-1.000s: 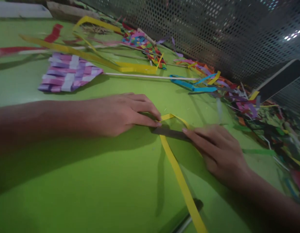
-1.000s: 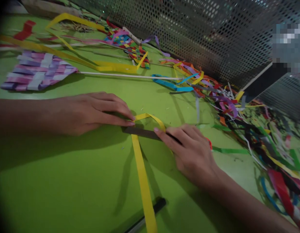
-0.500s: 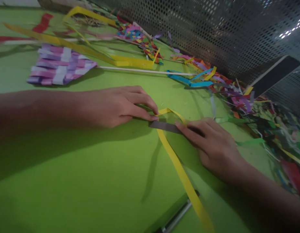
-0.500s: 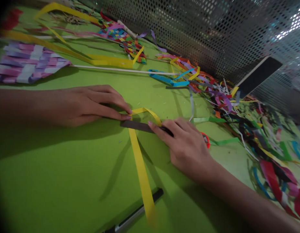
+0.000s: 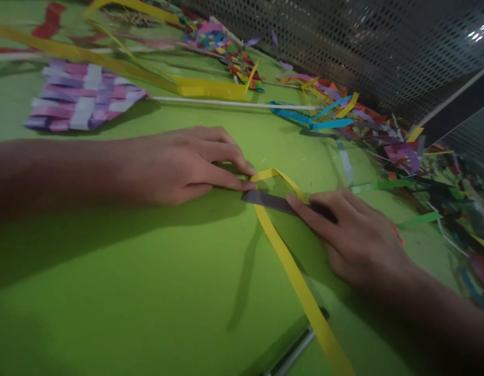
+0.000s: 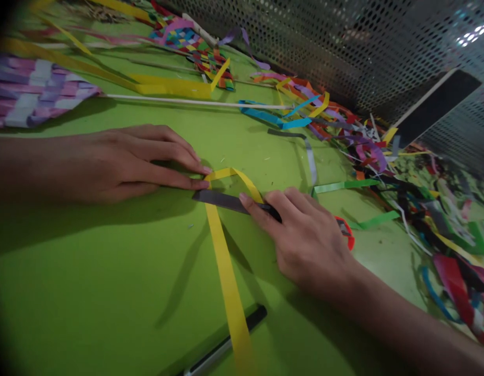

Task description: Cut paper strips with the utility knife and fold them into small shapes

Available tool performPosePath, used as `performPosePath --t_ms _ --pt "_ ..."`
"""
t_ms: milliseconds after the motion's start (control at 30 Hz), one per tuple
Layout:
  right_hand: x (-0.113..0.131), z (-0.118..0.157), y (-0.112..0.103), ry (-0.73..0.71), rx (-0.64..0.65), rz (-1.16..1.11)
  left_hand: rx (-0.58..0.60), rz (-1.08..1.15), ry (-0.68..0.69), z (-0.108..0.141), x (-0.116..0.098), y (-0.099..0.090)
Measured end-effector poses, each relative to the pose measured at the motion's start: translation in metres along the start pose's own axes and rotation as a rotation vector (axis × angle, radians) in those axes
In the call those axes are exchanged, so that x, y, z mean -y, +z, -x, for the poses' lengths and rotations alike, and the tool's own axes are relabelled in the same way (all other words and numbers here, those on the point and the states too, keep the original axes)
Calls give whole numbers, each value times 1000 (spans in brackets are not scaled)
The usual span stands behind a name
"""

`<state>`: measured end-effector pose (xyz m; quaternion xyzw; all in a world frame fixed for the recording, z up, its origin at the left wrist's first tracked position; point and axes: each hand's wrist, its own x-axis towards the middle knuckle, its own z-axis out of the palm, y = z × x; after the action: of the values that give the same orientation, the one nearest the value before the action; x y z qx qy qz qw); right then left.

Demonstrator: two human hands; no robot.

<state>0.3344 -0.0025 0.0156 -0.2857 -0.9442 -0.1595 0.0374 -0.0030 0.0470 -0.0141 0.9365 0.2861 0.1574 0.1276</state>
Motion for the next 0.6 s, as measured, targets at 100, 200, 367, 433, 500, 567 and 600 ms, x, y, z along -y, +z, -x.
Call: performPosePath --t_ms 100,200,367,433,500,567,600 --pt "1 1 0 -5 -8 18 32 -27 -1 -1 0 -1" --pt "1 1 1 -10 -33 13 41 -33 -6 0 0 -1" --pt "3 1 2 20 -62 -15 5 -15 24 0 -1 -4" --pt "5 2 3 49 -72 -29 2 35 10 0 -1 -4" --pt "7 4 5 76 -92 -58 -12 66 8 0 0 -3" --pt "8 6 6 99 -121 -96 -27 53 28 1 2 -2" --pt "8 7 7 105 -133 -113 -38 36 42 2 3 -1"
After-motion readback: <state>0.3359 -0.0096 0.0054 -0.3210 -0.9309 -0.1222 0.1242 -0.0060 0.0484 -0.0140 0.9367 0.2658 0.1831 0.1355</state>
